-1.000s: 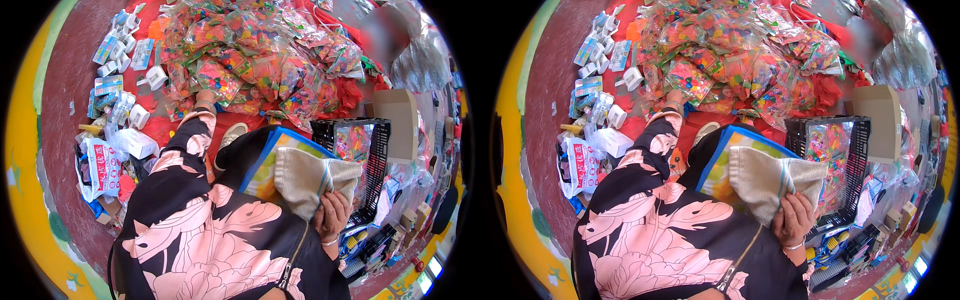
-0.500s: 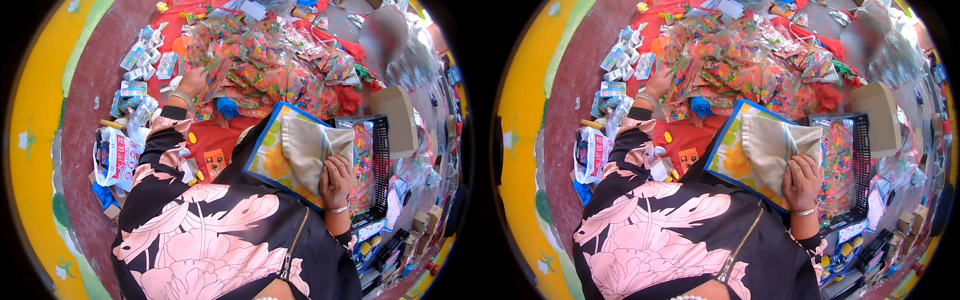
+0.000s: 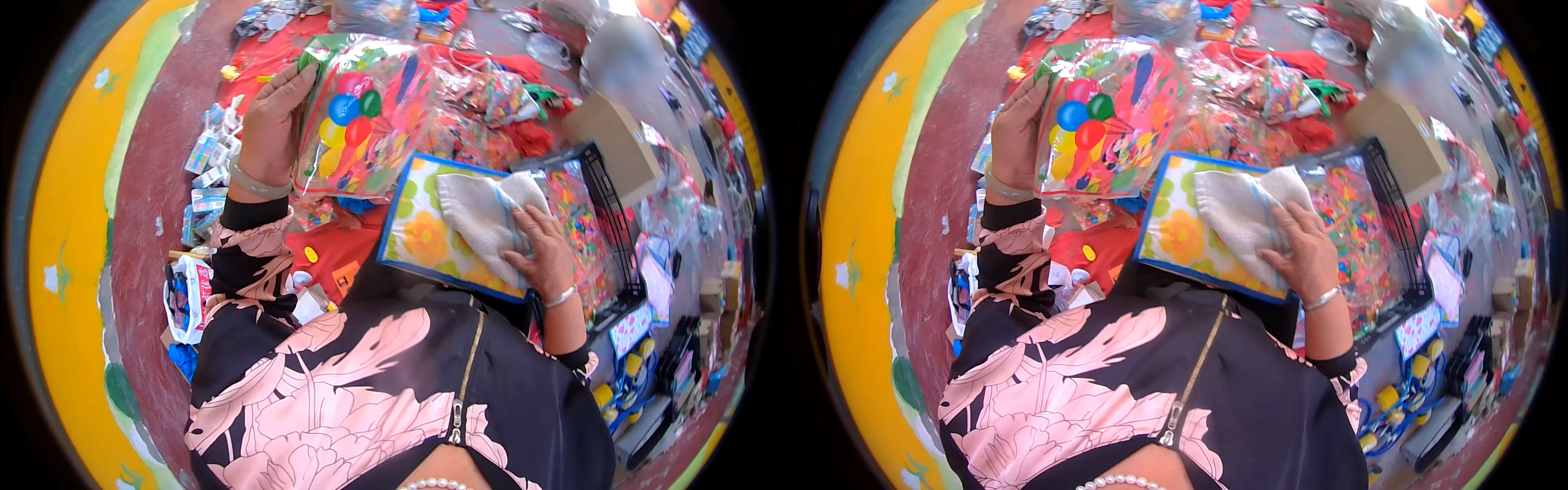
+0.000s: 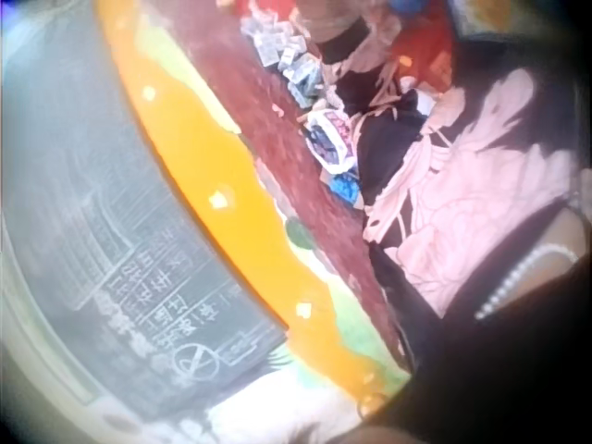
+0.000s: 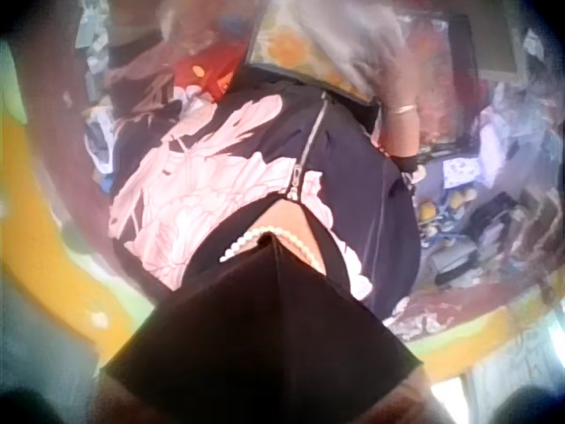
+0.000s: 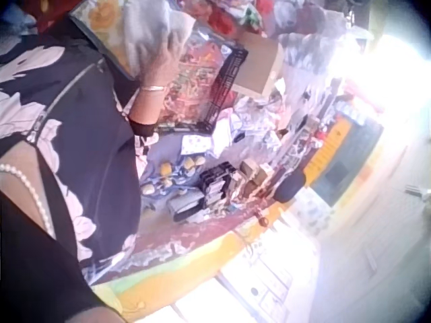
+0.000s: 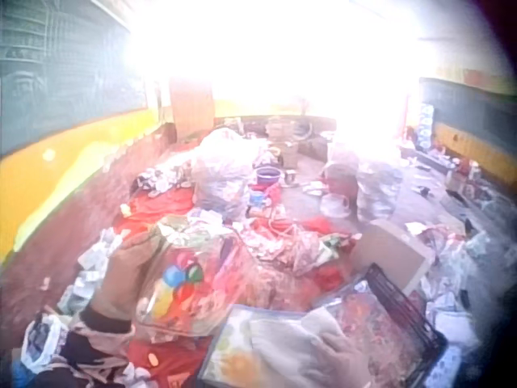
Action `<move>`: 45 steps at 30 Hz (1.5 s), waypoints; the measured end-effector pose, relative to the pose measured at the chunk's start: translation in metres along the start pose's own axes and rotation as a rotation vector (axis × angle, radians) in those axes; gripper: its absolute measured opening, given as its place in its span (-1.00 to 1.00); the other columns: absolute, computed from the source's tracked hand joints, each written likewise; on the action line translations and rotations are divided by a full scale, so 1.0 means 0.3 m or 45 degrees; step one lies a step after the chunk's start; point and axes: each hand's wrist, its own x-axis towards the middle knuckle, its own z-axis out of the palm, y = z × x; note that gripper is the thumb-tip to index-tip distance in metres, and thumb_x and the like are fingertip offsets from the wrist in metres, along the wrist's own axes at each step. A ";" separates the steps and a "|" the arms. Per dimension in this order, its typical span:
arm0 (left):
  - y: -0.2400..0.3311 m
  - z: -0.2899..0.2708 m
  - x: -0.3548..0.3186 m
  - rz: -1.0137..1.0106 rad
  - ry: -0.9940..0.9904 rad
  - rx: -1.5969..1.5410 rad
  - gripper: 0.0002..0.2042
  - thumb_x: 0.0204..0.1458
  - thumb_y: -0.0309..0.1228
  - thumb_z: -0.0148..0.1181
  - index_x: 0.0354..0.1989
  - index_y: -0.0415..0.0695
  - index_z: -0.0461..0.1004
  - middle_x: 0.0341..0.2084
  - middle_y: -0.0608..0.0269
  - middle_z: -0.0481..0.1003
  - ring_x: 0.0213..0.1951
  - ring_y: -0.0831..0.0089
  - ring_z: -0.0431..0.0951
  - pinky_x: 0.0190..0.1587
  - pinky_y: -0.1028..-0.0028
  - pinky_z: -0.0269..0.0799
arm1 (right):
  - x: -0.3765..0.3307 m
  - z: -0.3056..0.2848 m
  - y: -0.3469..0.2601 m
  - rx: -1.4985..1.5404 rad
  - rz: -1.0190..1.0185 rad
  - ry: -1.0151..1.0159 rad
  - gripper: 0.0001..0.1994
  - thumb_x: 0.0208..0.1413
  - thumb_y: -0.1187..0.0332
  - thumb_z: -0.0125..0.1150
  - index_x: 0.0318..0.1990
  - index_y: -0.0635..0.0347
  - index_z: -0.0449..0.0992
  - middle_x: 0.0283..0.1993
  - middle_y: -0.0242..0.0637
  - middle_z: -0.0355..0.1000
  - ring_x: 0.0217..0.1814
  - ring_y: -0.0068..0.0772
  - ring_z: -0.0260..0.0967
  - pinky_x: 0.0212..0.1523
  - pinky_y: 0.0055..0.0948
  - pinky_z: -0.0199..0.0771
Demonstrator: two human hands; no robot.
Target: The person repeatedly picks up small, colorful plastic-wrapped packages from a cluttered floor, wipes them with a cloth, and places them into a black basket. The person handles the items one at a time, bending over to reach the pile and standing to deposit them.
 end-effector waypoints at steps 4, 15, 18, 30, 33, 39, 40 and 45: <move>-0.118 0.104 0.011 -0.026 -0.076 -0.307 -0.74 0.20 -0.40 -0.06 -0.02 -0.27 0.40 -0.17 0.17 0.52 -0.15 0.44 0.53 -0.07 0.49 0.44 | -0.089 0.041 0.105 0.192 0.048 0.078 -0.77 -0.04 0.47 0.20 -0.16 0.26 0.52 -0.22 -0.21 0.51 -0.15 -0.20 0.44 -0.08 -0.37 0.40; -0.622 0.018 -0.187 -0.496 0.096 0.128 -0.79 0.18 -0.40 -0.02 -0.10 -0.22 0.45 -0.28 0.35 0.52 -0.27 0.63 0.48 -0.16 0.58 0.38 | -0.215 -0.212 0.373 1.576 0.946 1.000 -0.78 0.19 0.42 -0.01 -0.07 0.36 0.39 -0.21 -0.19 0.46 -0.22 -0.35 0.46 -0.17 -0.45 0.51; -0.615 -0.053 -0.200 -0.219 -0.040 0.772 -0.79 0.18 -0.41 0.00 -0.11 -0.27 0.44 -0.31 0.37 0.51 -0.31 0.67 0.45 -0.24 0.62 0.39 | -0.127 -0.224 0.242 1.407 0.856 1.033 -0.76 0.18 0.45 -0.01 -0.05 0.38 0.38 -0.12 -0.16 0.45 -0.10 -0.37 0.44 -0.10 -0.44 0.48; -0.725 -0.130 -0.203 -0.212 -0.040 0.423 -0.77 0.11 -0.56 0.00 -0.06 -0.29 0.42 -0.22 0.28 0.50 -0.14 0.53 0.44 -0.05 0.51 0.36 | 0.074 0.331 -0.252 0.009 -0.337 -0.151 -0.53 0.04 0.36 0.02 0.17 0.15 0.28 0.20 -0.10 0.26 0.19 -0.12 0.25 -0.04 -0.27 0.39; -0.711 -0.128 -0.209 -0.178 -0.061 0.560 -0.78 0.10 -0.59 -0.01 -0.09 -0.30 0.44 -0.22 0.30 0.50 -0.15 0.53 0.43 -0.06 0.51 0.35 | 0.059 0.352 -0.236 -0.180 -0.285 -0.176 -0.54 0.06 0.31 -0.04 0.16 0.15 0.30 0.20 -0.12 0.26 0.15 -0.20 0.26 -0.16 -0.26 0.36; -0.699 -0.083 -0.216 -0.342 0.009 0.310 -0.80 0.16 -0.54 -0.03 -0.08 -0.28 0.43 -0.26 0.36 0.49 -0.26 0.65 0.42 -0.16 0.60 0.36 | 0.067 0.288 -0.146 -0.568 0.025 -0.267 -0.56 0.03 0.31 -0.04 0.10 0.20 0.35 0.18 -0.16 0.30 0.12 -0.29 0.27 -0.12 -0.14 0.33; -0.703 -0.086 -0.215 -0.349 0.004 0.296 -0.80 0.16 -0.54 -0.03 -0.08 -0.28 0.43 -0.26 0.36 0.49 -0.26 0.66 0.42 -0.16 0.61 0.36 | 0.063 0.271 -0.131 -0.584 0.057 -0.276 -0.55 0.02 0.31 -0.03 0.11 0.20 0.34 0.19 -0.15 0.29 0.15 -0.27 0.25 -0.07 -0.11 0.34; -0.699 -0.103 -0.215 -0.386 0.000 0.224 -0.81 0.17 -0.53 -0.03 -0.09 -0.27 0.43 -0.26 0.37 0.49 -0.26 0.69 0.43 -0.18 0.62 0.37 | 0.028 0.156 -0.058 -0.530 0.240 -0.252 -0.56 0.00 0.37 -0.03 0.09 0.26 0.36 0.16 -0.12 0.32 0.14 -0.22 0.30 0.05 -0.24 0.36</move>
